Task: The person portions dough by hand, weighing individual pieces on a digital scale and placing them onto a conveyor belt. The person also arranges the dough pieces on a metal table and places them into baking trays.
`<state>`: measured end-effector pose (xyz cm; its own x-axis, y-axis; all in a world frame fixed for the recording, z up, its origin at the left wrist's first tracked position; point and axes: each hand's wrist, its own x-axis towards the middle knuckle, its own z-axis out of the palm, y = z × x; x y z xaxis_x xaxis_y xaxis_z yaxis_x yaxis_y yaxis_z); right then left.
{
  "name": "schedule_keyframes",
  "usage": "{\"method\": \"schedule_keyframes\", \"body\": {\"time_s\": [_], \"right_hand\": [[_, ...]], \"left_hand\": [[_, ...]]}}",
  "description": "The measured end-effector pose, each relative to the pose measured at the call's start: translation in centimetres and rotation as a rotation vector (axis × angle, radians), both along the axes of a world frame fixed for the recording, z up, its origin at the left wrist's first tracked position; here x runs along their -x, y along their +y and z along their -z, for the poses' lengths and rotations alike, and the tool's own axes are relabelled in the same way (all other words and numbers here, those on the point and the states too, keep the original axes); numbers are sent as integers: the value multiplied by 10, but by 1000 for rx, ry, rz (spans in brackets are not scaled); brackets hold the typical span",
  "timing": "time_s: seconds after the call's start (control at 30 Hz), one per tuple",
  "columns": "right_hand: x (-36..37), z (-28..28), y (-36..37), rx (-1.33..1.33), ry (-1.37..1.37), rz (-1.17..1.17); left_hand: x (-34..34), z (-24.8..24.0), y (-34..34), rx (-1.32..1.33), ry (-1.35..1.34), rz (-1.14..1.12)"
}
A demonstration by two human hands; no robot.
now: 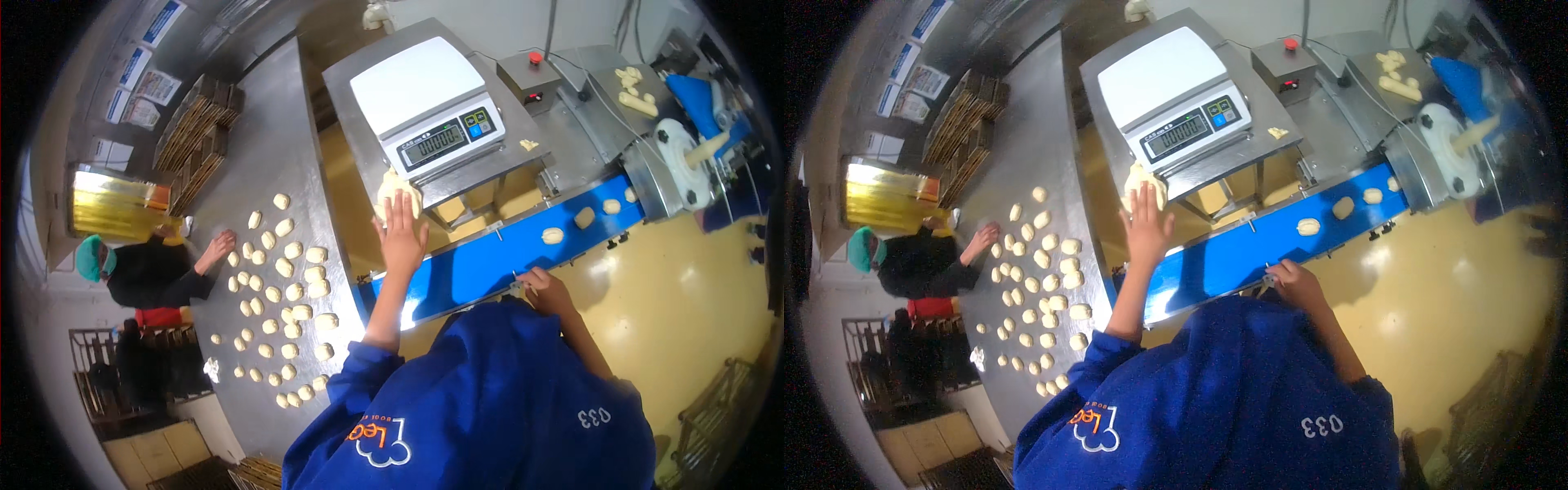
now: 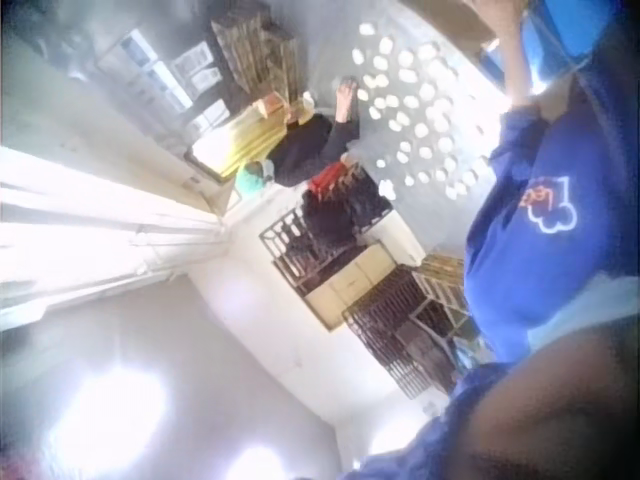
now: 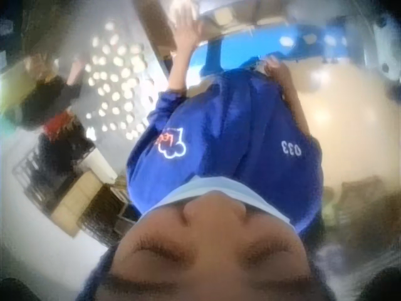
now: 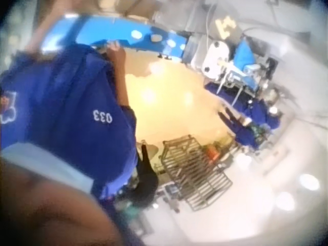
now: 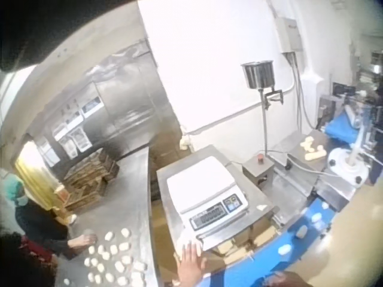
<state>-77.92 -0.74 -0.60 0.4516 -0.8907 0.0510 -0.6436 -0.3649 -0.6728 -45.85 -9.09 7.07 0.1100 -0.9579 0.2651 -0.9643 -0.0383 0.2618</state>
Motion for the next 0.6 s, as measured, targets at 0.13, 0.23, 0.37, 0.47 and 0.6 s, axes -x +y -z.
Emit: {"method": "schedule_keyframes", "body": {"time_s": [0.13, 0.23, 0.37, 0.47, 0.6], "right_hand": [[-6, 0, 19, -91, 99, 6], [-5, -5, 20, -18, 68, 221], [5, 24, -23, 156, 150, 344], [10, 55, -53, 450, 342, 319], [31, 98, -65, 54, 295, 86]], "left_hand": [[0, 8, -14, -358, -46, 65], [-11, -2, -10, -350, 317, 34], [12, -15, 18, 211, 495, 121], [44, -12, 33, 164, 462, 296], [108, 22, 39, -107, 606, 479]]}}
